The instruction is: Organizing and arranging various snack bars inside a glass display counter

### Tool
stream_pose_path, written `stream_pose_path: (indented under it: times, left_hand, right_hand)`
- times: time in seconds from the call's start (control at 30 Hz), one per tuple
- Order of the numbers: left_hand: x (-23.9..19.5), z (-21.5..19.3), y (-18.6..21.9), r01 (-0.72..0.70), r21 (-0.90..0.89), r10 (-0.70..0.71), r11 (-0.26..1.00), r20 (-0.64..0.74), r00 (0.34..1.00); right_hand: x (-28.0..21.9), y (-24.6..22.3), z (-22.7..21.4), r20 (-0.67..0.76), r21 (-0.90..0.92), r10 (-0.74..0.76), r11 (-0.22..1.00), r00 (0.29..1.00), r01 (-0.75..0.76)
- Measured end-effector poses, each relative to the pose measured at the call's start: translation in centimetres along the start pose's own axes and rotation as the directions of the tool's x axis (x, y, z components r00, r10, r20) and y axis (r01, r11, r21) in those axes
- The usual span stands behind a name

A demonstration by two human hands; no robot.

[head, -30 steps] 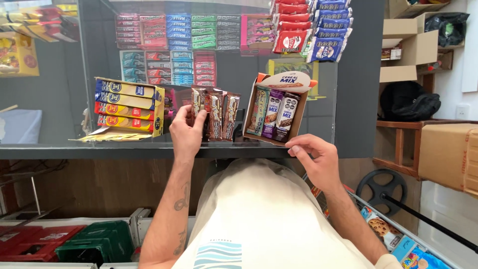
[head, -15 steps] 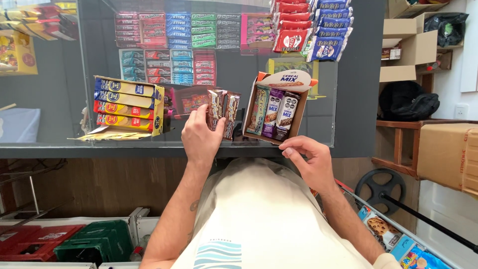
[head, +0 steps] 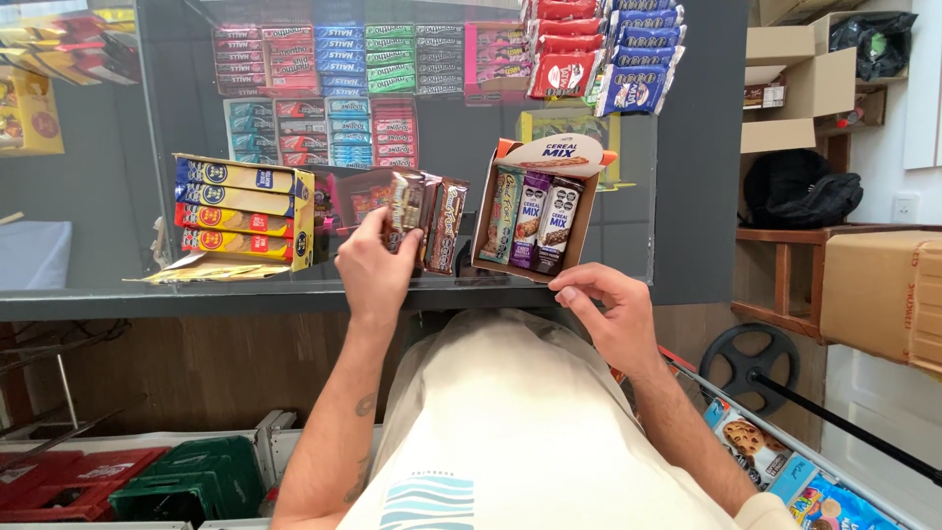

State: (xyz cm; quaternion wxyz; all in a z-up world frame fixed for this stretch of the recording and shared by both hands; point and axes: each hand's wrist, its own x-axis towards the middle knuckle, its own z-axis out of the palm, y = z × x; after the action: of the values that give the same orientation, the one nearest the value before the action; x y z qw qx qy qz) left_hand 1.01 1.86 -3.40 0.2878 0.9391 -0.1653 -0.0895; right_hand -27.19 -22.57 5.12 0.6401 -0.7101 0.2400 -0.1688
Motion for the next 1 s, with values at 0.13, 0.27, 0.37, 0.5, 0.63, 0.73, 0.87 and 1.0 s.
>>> stream_pose_path:
  times: [0.13, 0.27, 0.37, 0.5, 0.63, 0.73, 0.87, 1.0]
  left_hand:
    - [-0.1, -0.6, -1.2, 0.101, -0.098, -0.101, 0.990, 0.008, 0.995]
    - [-0.9, -0.6, 0.5, 0.054, -0.077, -0.059, 0.996, -0.073, 0.996]
    - [-1.2, 0.3, 1.4, -0.023, -0.030, 0.020, 0.999, -0.115, 0.993]
    - [-1.4, 2.5, 0.1, -0.169, 0.152, 0.187, 0.974, -0.114, 0.976]
    - [-1.1, 1.1, 0.7, -0.109, 0.100, 0.117, 0.989, -0.084, 0.990]
    - [-0.6, -0.3, 1.1, 0.002, -0.104, -0.010, 0.995, -0.078, 0.997]
    - [0.2, -1.2, -0.9, 0.102, -0.239, -0.139, 0.966, -0.146, 0.980]
    - [0.8, -1.9, -1.4, -0.011, -0.019, 0.007, 1.000, -0.199, 0.980]
  right_hand:
    - [0.0, -0.1, -0.1, -0.006, -0.008, 0.004, 1.000, 1.000, -0.004]
    - [0.2, 0.1, 0.0, 0.002, -0.003, -0.006, 1.000, 1.000, 0.006]
    - [0.3, 0.0, 0.1, 0.009, -0.003, -0.011, 1.000, 1.000, 0.011]
    - [0.4, 0.0, 0.1, 0.015, 0.012, 0.001, 1.000, 1.000, -0.001]
    - [0.1, 0.1, 0.1, 0.007, 0.022, 0.000, 1.000, 1.000, 0.000]
    - [0.0, 0.2, -0.2, 0.000, 0.020, 0.006, 1.000, 1.000, -0.006]
    - [-0.1, 0.1, -0.3, -0.006, 0.023, 0.014, 1.000, 1.000, -0.014]
    - [-0.1, 0.0, -0.3, -0.003, 0.013, 0.028, 1.000, 1.000, -0.028]
